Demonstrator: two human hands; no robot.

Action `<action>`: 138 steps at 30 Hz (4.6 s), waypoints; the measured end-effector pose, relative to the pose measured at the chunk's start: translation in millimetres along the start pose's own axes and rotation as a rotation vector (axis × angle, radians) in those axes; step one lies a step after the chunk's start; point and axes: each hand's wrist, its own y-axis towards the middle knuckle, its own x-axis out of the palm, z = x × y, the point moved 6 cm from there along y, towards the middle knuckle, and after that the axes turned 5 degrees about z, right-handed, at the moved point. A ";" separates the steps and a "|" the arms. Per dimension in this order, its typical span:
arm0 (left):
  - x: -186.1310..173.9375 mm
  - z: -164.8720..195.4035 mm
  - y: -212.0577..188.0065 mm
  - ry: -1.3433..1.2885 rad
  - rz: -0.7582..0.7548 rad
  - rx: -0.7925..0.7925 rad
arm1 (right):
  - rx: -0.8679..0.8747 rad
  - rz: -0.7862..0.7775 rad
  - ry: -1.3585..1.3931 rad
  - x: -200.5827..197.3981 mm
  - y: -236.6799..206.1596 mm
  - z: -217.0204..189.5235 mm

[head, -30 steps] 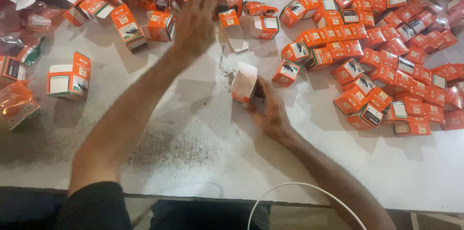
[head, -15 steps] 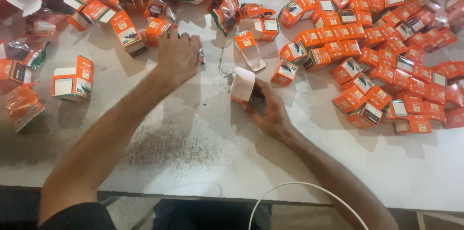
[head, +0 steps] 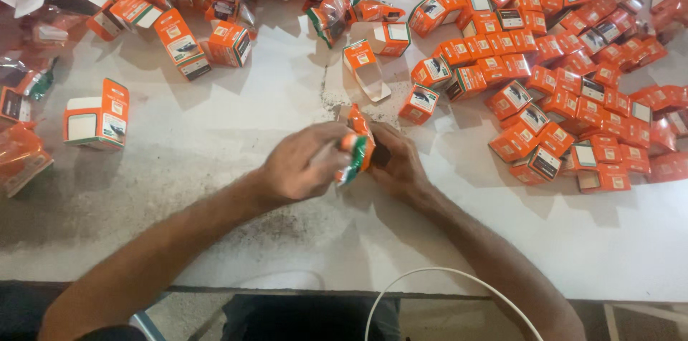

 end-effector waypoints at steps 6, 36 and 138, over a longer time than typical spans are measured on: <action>26.7 -11.0 -6.4 0.237 -0.150 -0.159 | -0.037 -0.002 0.068 -5.3 0.3 -8.7; 64.8 -71.6 -38.1 -0.318 -0.071 -1.168 | -0.060 0.061 -0.006 2.9 2.3 -13.9; 47.8 -32.6 2.2 0.186 -0.164 -0.133 | 0.125 -0.001 0.369 -6.3 7.3 21.8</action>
